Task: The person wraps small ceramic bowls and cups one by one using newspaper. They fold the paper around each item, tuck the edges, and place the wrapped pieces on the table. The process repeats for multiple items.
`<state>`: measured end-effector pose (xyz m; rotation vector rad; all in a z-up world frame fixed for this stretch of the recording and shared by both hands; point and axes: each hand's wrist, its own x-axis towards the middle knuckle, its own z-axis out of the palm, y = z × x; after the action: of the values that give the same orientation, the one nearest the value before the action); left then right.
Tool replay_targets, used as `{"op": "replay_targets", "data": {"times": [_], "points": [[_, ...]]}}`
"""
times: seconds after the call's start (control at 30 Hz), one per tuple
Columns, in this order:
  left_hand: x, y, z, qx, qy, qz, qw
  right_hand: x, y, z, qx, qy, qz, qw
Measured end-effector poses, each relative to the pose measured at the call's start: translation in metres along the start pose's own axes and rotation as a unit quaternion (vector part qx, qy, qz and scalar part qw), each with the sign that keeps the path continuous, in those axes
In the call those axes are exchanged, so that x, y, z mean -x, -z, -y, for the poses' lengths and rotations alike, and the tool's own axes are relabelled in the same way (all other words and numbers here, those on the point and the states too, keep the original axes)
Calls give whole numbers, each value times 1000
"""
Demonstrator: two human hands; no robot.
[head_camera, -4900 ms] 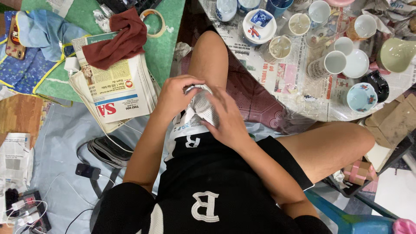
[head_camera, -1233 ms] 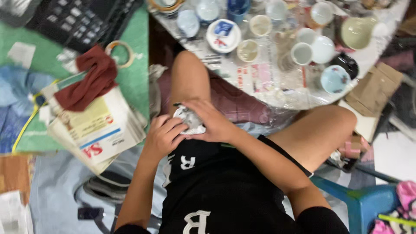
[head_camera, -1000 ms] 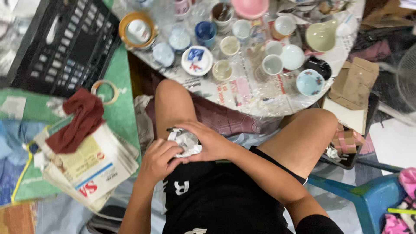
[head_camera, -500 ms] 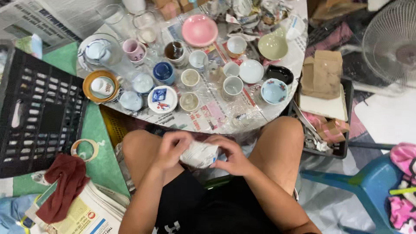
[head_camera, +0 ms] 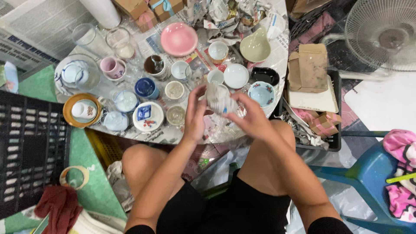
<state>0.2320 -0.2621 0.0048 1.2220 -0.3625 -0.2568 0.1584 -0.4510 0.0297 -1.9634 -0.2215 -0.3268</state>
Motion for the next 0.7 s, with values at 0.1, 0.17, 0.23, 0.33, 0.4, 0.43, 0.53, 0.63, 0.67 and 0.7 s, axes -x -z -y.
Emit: {"op": "replay_targets", "data": {"times": [0.1,0.17,0.23,0.33,0.4,0.43,0.53,0.63,0.67,0.7], "points": [[2,-16,8,20,-8,-9,1000,-49,15,-17,75,-36,-4,997],[8,-22,15,-52,-14,4,999,-81,21,-36,96,-49,-10,994],[14,-22,22,-106,-38,36,993,-110,33,-58,94,-51,-10,994],[22,-20,28,-153,-22,63,986,-147,59,-92,114,25,-83,990],[26,-23,32,-165,9,79,983,-172,79,-116,186,25,-143,972],[28,-25,33,-168,23,88,982,-184,86,-128,219,24,-170,960],[32,-30,29,-195,17,136,971,-218,105,-162,297,100,-241,918],[28,-29,23,-261,-68,169,948,-239,109,-194,306,87,-261,911],[26,-29,22,-287,-105,177,935,-243,107,-204,309,81,-255,913],[24,-28,20,-285,-100,185,935,-244,101,-212,311,73,-248,915]]}}
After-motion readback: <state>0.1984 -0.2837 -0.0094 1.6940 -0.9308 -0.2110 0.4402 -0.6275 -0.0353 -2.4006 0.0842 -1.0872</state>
